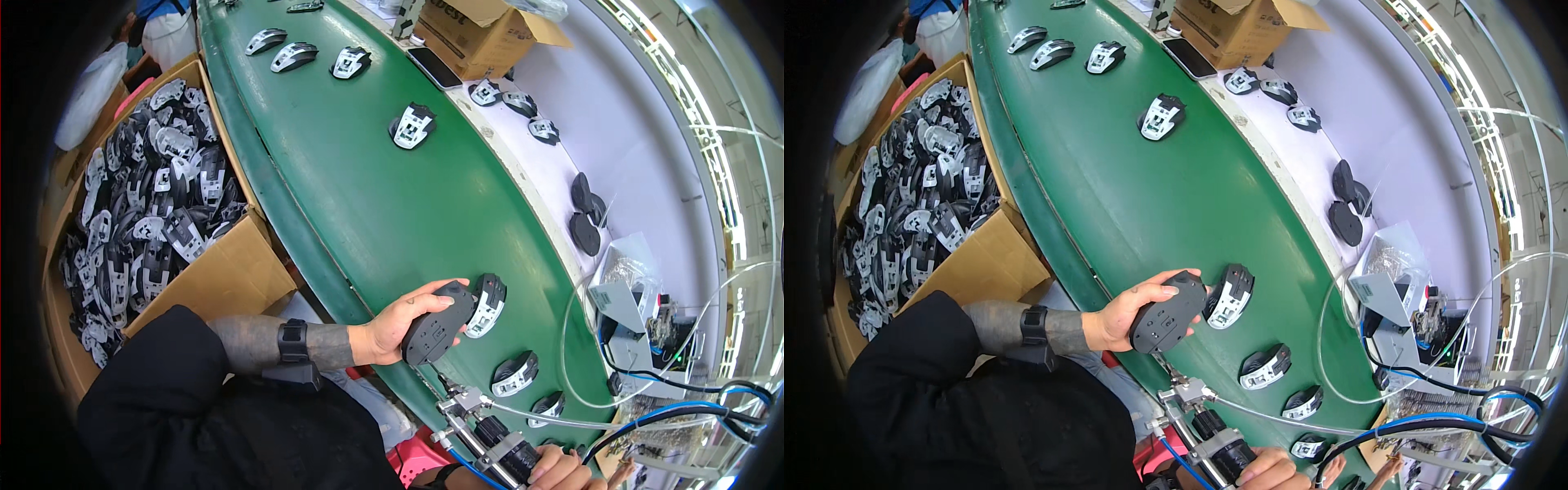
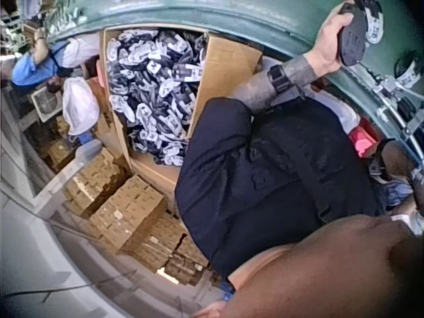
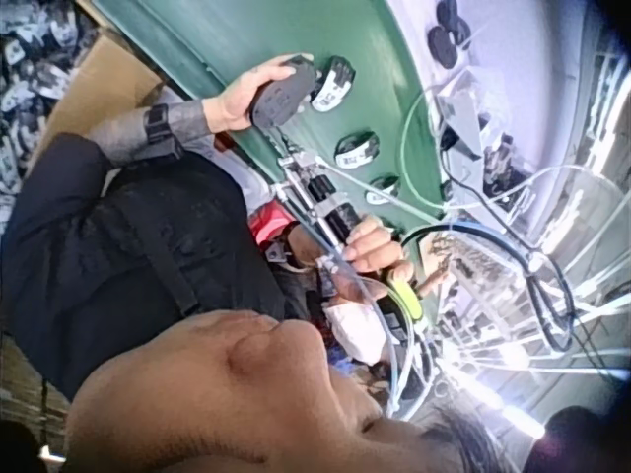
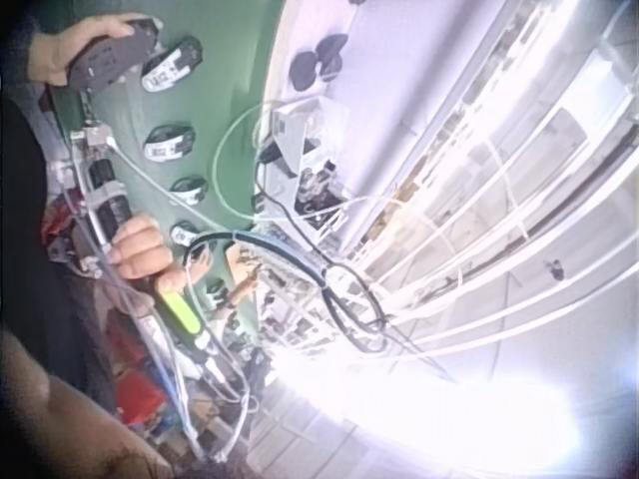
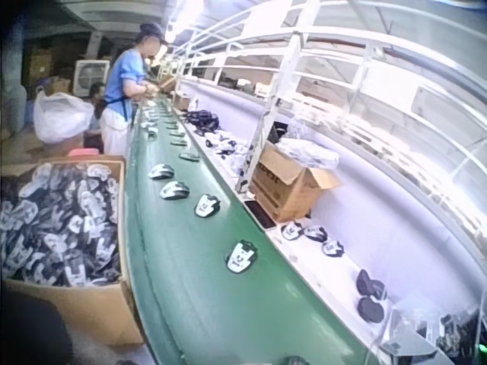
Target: The recorder is using a pneumatic screwdriver to secure components of computer mice on an assembly line.
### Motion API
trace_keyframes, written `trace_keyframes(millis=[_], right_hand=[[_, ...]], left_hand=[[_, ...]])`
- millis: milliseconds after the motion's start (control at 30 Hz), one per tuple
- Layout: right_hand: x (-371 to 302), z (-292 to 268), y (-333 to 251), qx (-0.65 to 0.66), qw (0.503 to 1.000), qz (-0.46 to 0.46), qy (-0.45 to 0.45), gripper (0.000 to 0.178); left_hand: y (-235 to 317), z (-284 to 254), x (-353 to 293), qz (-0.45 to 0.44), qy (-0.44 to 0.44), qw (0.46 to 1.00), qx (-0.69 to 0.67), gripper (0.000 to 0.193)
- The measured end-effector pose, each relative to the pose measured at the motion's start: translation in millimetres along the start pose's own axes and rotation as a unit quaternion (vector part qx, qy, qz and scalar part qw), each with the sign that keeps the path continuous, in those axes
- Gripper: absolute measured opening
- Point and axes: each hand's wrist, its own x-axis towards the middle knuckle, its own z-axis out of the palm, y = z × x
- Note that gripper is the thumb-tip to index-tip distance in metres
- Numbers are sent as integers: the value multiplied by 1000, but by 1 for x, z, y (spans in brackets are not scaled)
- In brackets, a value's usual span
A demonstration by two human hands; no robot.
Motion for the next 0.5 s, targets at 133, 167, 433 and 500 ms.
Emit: trace_keyframes(millis=[133, 167, 433, 500], right_hand=[[1, -1, -3, -8, 1000, 25, 4, 32], [1, -1, -3, -6, 999, 34, -3, 31], [-1, -5, 2, -6, 1000, 14, 11, 35], [-1, -6, -3, -14, 1000, 14, -6, 39]], left_hand=[[2, 11, -1, 20, 12, 1000, -16, 46], [-1, 13, -2, 17, 16, 1000, -15, 46], [-5, 10, 7, 10, -5, 1000, 17, 50], [-6, 2, 12, 32, 10, 998, 52, 50]])
